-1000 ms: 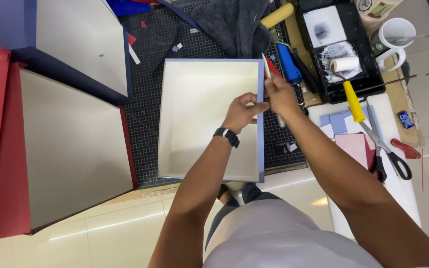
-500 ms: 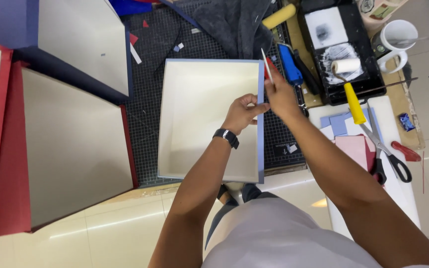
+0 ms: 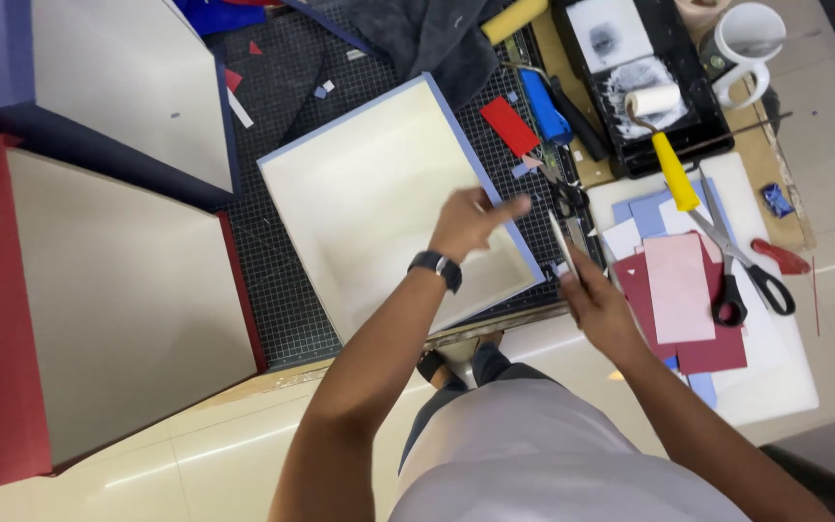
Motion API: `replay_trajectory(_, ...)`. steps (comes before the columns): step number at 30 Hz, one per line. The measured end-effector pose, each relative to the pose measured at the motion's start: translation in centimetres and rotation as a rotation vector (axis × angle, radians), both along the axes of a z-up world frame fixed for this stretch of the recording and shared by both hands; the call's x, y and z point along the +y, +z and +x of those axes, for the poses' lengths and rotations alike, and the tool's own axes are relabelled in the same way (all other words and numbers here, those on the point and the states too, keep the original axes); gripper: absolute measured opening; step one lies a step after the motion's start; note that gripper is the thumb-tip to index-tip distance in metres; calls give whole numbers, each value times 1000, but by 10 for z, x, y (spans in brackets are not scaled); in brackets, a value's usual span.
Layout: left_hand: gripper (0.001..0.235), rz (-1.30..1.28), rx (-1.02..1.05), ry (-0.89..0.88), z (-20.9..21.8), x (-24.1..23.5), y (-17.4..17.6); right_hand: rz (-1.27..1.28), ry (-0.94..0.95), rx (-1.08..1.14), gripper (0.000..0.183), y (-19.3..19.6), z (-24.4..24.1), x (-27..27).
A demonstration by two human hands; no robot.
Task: Applying glue to a box lid and covering it with decorative blue paper, including trimming edges with scissors.
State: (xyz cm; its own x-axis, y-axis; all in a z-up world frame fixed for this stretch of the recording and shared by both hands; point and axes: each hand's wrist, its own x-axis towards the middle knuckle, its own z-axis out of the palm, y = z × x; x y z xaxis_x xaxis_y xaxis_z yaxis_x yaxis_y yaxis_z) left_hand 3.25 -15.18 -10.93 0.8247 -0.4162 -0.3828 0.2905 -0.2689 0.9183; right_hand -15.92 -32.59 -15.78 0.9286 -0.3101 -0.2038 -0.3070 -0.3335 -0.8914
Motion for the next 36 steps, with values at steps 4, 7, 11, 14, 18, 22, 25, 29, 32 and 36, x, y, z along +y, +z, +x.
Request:
replay_trajectory(4, 41, -59, 228, -24, -25, -5, -19, 114, -72, 40, 48, -18, -41, 13)
replay_trajectory(7, 42, -128, 218, 8, -21, -13, -64, 157, -248, 17, 50, 18, -35, 39)
replay_trajectory(11, 44, -134, 191, -5, -21, -13, -79, 64, -145, 18, 58, 4, -59, 58)
replay_trajectory(14, 41, -117, 181, 6, -20, -13, -87, 60, -273, -42, 58, 25, -56, 55)
replay_trajectory(18, 39, -111, 150, -8, -16, -16, -87, -67, -91, 5, 54, 43, -48, 65)
replay_trajectory(22, 43, -100, 156, 0, -26, -10, -60, -97, -191, -3, 51, 15, -50, 51)
replay_trajectory(25, 42, -57, 181, -40, -29, -9, -37, -241, 18, 45, 47, 34, -53, 68)
replay_trajectory(29, 37, -106, 162, 15, -23, 0, -23, -209, -188, -23, 58, 22, -38, 27)
replay_trajectory(32, 41, -212, 108, 113, -18, 22, 28, -520, -172, -77, 69, -5, -18, -11)
replay_trajectory(36, 44, -364, -132, 380, -13, 77, 50, -886, -67, 146, 63, -22, 12, -33)
